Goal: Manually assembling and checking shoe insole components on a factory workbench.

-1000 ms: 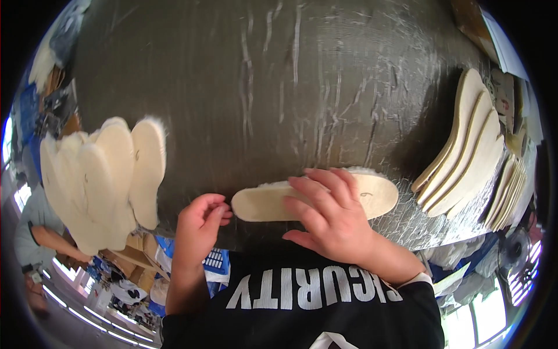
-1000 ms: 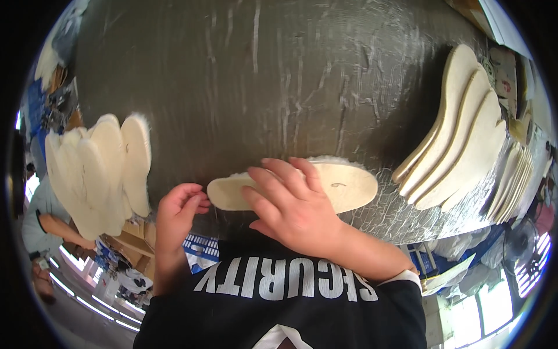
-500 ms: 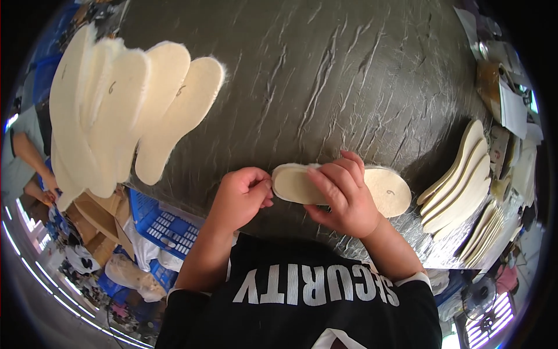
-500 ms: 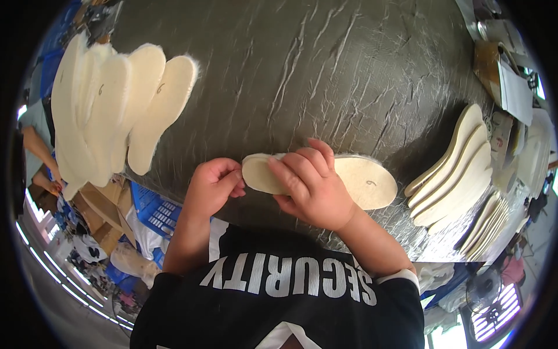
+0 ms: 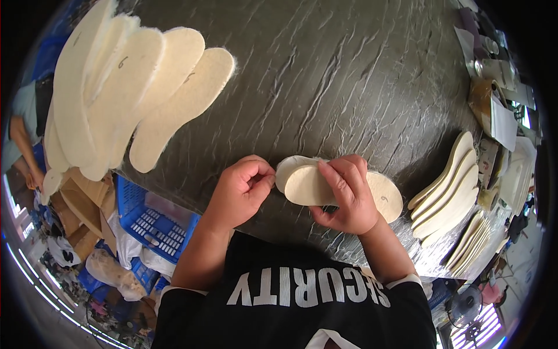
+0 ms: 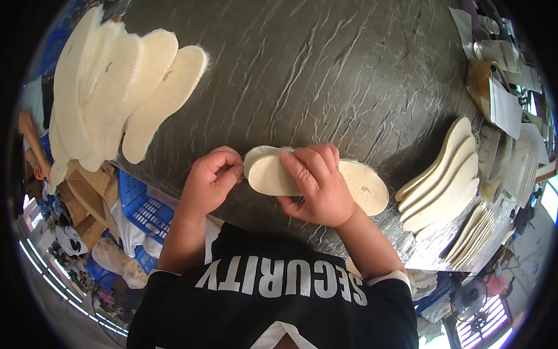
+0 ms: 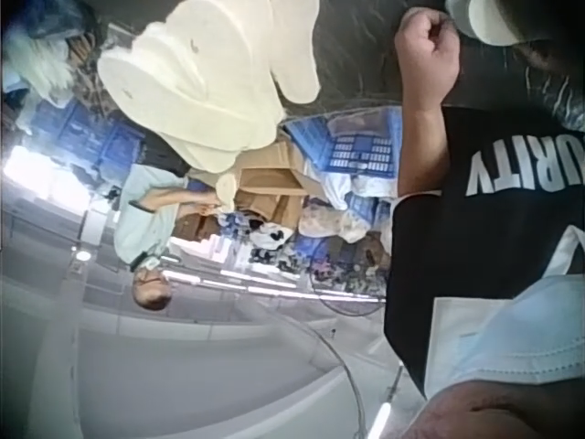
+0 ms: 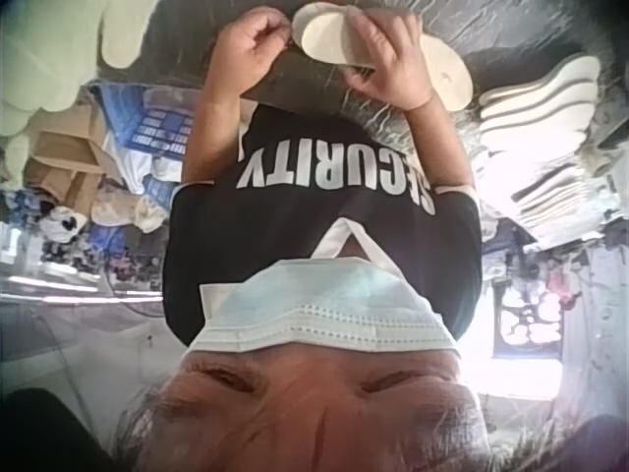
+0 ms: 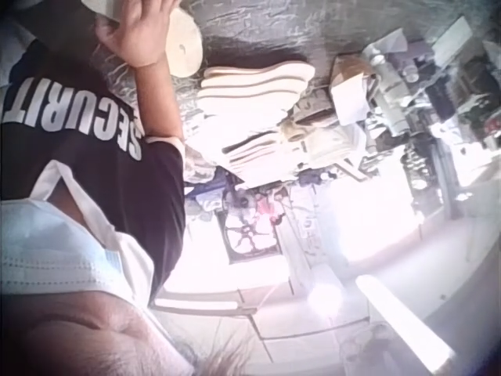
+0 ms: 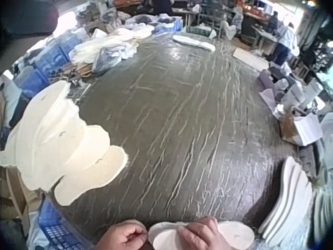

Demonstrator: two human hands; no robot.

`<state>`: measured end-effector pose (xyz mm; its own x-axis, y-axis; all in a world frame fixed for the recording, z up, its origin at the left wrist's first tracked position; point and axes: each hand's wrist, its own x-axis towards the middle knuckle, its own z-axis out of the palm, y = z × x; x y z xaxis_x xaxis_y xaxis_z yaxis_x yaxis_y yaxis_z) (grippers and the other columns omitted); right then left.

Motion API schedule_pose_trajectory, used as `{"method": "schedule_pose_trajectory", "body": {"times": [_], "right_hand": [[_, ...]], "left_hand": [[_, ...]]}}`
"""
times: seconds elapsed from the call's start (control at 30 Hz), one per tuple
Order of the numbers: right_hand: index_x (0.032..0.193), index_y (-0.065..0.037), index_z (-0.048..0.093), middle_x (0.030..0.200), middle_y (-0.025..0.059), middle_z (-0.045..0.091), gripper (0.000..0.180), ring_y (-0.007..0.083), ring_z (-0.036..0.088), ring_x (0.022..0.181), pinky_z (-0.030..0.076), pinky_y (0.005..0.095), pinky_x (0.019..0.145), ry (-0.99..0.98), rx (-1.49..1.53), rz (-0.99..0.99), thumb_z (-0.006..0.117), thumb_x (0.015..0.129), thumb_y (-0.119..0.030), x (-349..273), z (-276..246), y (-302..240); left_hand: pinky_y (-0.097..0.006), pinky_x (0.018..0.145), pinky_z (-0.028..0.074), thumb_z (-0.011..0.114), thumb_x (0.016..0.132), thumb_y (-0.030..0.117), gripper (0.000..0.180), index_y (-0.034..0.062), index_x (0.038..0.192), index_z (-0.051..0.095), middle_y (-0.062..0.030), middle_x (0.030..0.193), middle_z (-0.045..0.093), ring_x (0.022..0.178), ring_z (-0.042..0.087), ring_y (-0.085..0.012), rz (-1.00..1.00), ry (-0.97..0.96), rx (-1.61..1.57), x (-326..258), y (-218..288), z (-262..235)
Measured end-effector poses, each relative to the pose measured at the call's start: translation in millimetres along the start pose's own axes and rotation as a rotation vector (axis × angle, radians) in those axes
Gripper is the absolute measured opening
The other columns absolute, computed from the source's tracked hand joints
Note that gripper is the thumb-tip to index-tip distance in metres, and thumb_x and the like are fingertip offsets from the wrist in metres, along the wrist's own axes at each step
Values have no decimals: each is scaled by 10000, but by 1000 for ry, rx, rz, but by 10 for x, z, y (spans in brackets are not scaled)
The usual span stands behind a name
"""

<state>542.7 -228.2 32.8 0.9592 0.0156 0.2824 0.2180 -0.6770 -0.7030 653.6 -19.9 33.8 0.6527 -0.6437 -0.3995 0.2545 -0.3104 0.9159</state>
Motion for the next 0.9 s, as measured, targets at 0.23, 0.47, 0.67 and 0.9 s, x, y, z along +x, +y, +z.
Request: {"method": "schedule_pose_trajectory", "body": {"times": [0.23,0.47,0.67,0.9], "right_hand": [[1243,-12,533,1058,120,517,801,309,519,944,402,439,821,-58,-9,44,757,493,-184,-2,4,19],[1248,-13,529,1060,124,515,806,315,520,946,399,443,826,-60,-11,43,756,495,-194,-3,8,19],[1245,-11,533,1062,128,515,797,316,518,950,400,438,830,-51,6,50,754,503,-200,-22,10,28],[1260,-12,525,1068,128,514,789,315,515,955,400,438,831,-49,7,42,750,530,-208,-18,12,32]], "left_hand": [[-248,726,499,535,872,-65,44,-64,888,576,-79,931,599,802,588,-119,10,-36,-118,-17,48,29],[-250,728,497,537,870,-62,50,-58,890,582,-81,936,603,804,590,-118,-9,-68,-102,-25,102,41],[-236,730,479,542,863,-63,43,-56,882,580,-87,944,613,818,582,-112,19,-76,-99,-35,161,50],[-198,622,453,565,863,-56,30,-46,878,589,-54,896,618,743,560,-66,72,-58,-99,-31,162,74]]}}
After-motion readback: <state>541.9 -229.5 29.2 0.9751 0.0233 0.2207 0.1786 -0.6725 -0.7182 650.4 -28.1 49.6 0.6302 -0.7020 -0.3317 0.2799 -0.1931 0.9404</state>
